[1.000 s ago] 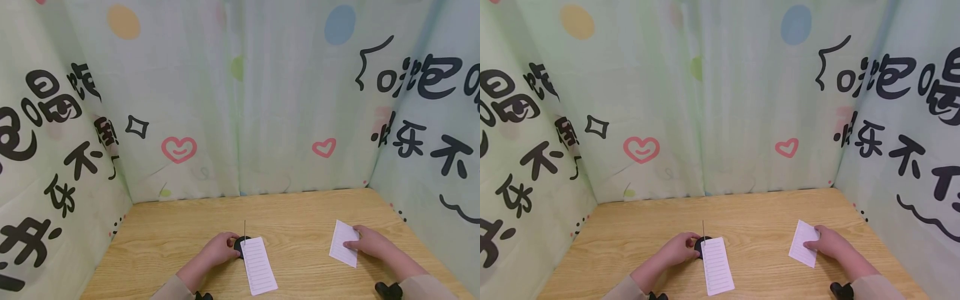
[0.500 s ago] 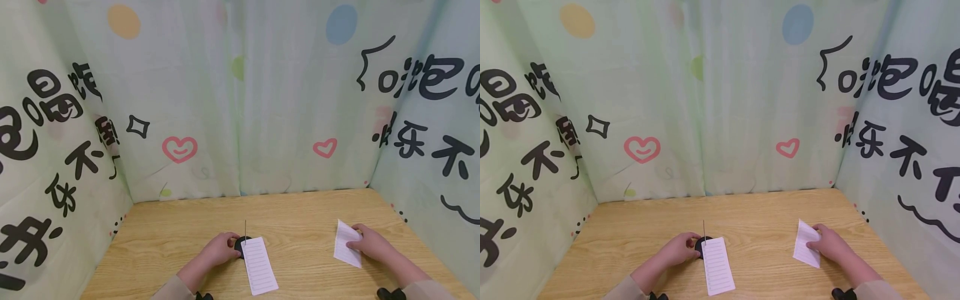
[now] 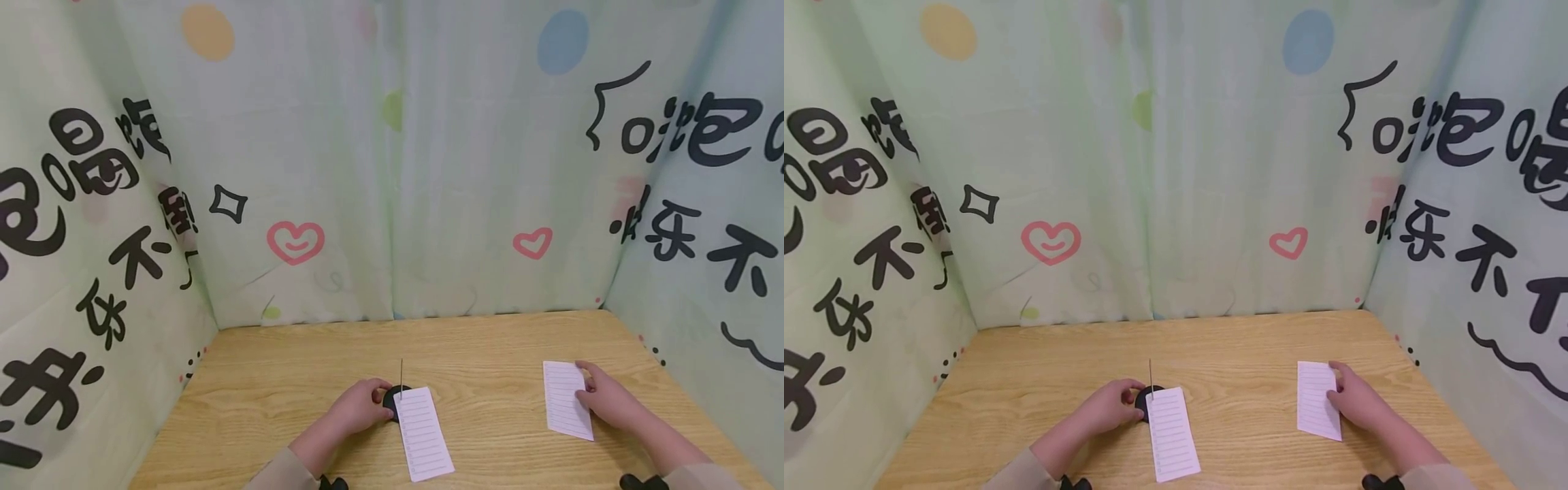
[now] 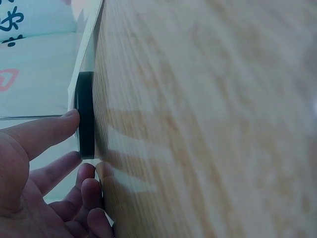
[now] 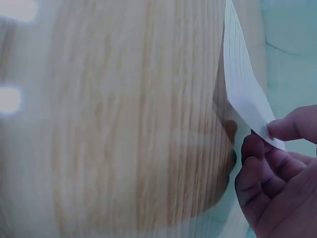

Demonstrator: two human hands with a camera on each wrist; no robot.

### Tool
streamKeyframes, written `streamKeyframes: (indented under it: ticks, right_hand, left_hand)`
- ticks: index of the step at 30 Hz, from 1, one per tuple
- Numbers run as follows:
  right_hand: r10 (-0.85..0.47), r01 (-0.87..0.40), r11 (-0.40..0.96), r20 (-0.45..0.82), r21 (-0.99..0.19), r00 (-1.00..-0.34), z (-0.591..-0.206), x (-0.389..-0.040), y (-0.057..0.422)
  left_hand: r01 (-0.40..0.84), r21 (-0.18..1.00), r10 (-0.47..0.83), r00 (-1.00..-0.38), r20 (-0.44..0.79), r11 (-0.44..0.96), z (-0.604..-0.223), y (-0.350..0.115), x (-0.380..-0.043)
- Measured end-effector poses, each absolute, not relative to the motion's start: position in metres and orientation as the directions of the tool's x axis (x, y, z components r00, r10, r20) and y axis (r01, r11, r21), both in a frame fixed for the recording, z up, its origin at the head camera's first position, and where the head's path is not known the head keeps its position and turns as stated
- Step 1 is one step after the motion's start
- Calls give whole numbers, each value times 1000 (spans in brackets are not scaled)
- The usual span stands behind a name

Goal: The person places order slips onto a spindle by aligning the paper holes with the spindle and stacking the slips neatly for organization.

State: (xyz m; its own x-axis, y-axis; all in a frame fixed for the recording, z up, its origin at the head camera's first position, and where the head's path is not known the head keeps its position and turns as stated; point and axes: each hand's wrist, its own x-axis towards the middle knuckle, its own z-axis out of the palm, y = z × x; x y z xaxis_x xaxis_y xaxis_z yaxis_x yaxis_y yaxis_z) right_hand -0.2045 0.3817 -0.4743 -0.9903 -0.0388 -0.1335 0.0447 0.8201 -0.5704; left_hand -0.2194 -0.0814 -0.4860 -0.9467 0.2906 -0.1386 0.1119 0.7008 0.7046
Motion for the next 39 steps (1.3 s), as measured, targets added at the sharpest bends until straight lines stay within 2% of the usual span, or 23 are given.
streamKeyframes:
  ticks: [6, 17, 39]
  right_hand:
    - [-40, 27, 766, -89, -642, -995, -470, -201, 372]
    - [-79, -64, 731, 10, -679, -997, -456, -202, 345]
    - [-227, -150, 563, 23, -813, -974, -435, -199, 262]
  left_hand:
    - [128, 700, 299, -946, -126, 703, -488, -82, -221]
    - [146, 697, 309, -944, -113, 702, -487, -83, -221]
    - [175, 688, 332, -938, -102, 704, -488, -83, -220]
